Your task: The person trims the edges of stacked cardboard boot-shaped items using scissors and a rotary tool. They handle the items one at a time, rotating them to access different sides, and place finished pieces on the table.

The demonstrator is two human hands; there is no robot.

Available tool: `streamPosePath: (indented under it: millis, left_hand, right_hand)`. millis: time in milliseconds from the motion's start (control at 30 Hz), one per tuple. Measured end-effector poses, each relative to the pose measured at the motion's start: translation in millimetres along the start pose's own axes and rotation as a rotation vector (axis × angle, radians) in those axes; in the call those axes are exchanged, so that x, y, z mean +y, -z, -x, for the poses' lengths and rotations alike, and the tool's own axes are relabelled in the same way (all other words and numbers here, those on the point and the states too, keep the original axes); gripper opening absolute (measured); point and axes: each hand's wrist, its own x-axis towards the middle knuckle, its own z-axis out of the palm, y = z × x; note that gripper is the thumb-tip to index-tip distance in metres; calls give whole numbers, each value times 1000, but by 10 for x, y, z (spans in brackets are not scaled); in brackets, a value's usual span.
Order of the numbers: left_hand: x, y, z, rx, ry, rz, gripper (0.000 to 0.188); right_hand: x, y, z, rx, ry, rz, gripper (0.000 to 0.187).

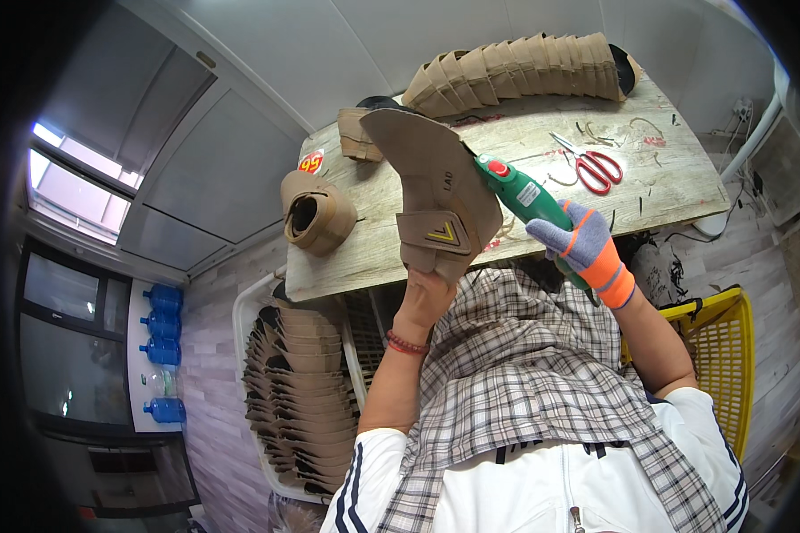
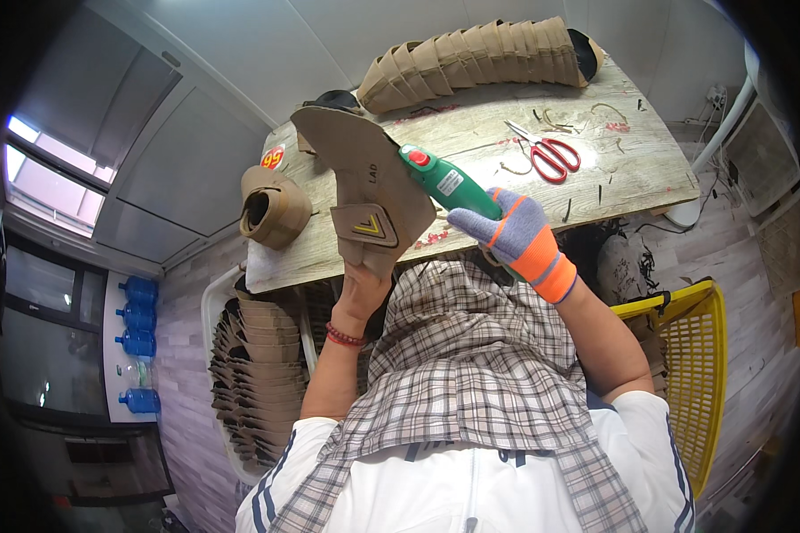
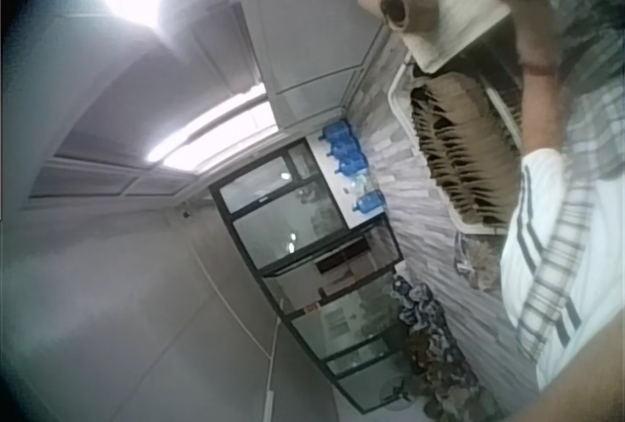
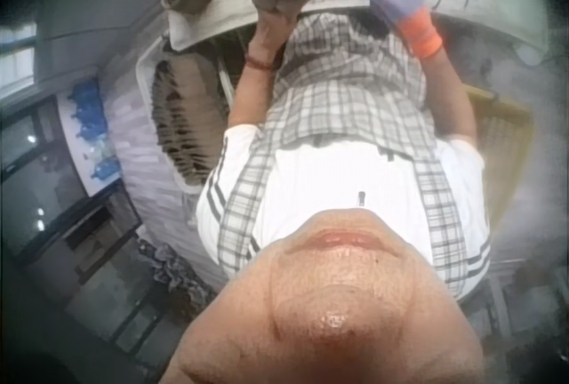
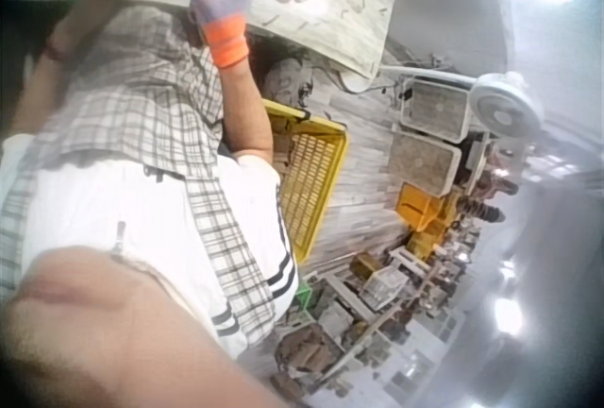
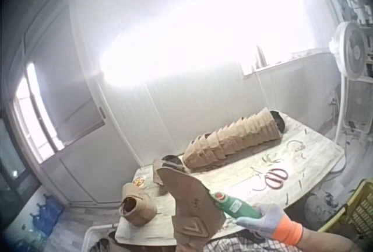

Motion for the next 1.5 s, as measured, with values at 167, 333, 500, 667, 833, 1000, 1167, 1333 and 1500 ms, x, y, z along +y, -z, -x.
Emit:
streamPosePath:
  millis: [167,333,500,667,833,1000,1167,1333,1500]
  left_hand:
    - [61,45,74,-5,-19,72,46]
    - [189,371,173,82,69,-278,39]
    - [-394,1371,127,91,266,-615,10]
    - [-1607,1586,1,-258,541,-623,33]
    - [-2546,1175,-9,-311,634,-648,59]
    - [-2516,936,-299,181,493,-732,41]
    - [-2622,-171,-407,521,832,375,25]
    - [-3522,-963,-627,993,1227,1291,45]
    - [-3175,-845,-1267,914,1176,1563,63]
  right_hand:
    - [-140,0,-47,46,-170,-248,39]
    - [-2,103,-47,146,-111,-223,37]
    - [280,267,64,213,-151,-194,34]
    - [283,145,71,213,-131,-185,34]
    - [299,188,98,186,-220,-106,31]
    - [466,262,91,224,-270,-159,26]
    - [584,260,43,244,-317,-96,24]
    - [566,236,-10,210,-323,-7,24]
    - [752,184,89,293,-328,6,27]
